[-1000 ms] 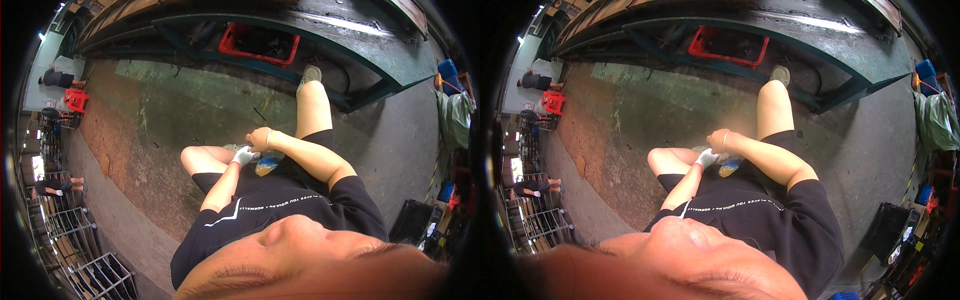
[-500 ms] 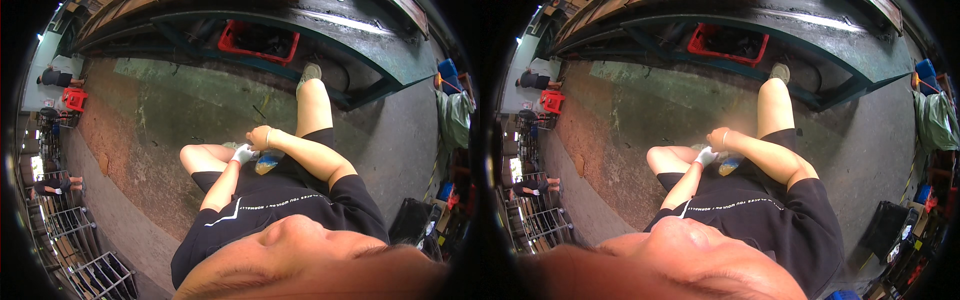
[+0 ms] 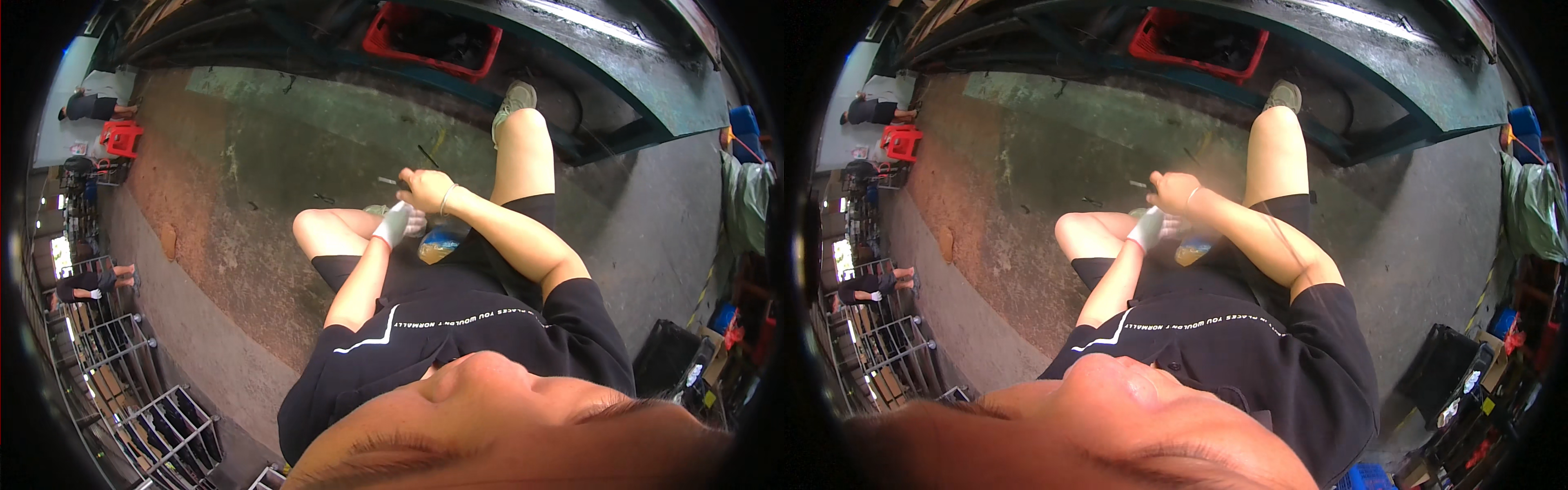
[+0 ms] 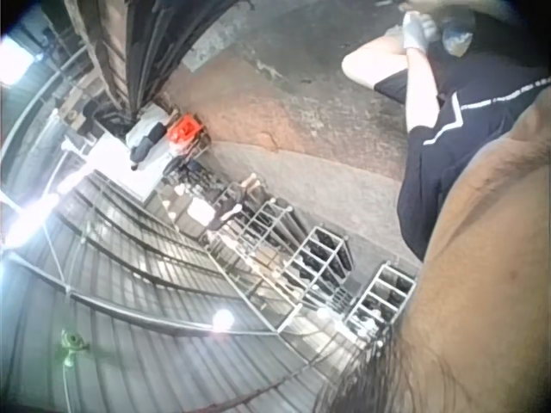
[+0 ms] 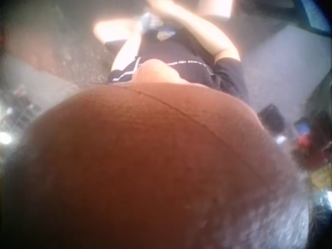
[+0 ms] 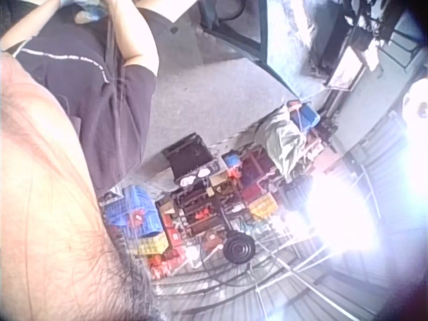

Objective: The person walks to a workstation and sits down holding a hand tool. They take a shoe sole from a bin, work on it with the tool, and place it onto the machine table.

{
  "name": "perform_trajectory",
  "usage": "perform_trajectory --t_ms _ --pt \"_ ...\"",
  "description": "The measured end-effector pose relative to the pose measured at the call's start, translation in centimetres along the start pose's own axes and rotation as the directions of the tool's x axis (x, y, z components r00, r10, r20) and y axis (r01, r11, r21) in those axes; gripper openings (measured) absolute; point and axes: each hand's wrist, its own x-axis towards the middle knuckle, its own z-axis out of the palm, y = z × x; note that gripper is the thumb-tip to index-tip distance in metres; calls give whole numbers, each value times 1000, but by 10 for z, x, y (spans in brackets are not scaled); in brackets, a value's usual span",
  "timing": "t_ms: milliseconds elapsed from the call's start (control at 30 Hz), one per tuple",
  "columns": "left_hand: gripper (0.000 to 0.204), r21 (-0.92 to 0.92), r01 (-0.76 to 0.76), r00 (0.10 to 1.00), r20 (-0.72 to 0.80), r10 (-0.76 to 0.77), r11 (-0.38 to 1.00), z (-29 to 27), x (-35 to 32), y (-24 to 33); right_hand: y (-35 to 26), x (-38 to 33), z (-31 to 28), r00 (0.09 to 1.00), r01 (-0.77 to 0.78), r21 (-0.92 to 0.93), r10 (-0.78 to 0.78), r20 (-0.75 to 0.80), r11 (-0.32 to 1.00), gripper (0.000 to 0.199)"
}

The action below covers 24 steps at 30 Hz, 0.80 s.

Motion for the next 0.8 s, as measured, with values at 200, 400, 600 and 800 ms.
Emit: perform_trajectory --t_ms 200,400,600,800 --pt "53 -386 -143 950 -311 18 911 97 -20 76 25 0 -10 974 -107 391 176 -145 914 43" --pt "46 58 -399 886 -232 401 915 123 -22 90 23 -1 -7 980 -75 432 146 -134 899 44" --pt "42 56 -321 907 -269 324 945 130 -32 124 40 -9 -25 971 -136 434 207 -122 891 48" --pt "41 585 -67 823 -425 376 808 61 -43 182 82 21 -58 925 -323 432 377 -42 842 40"
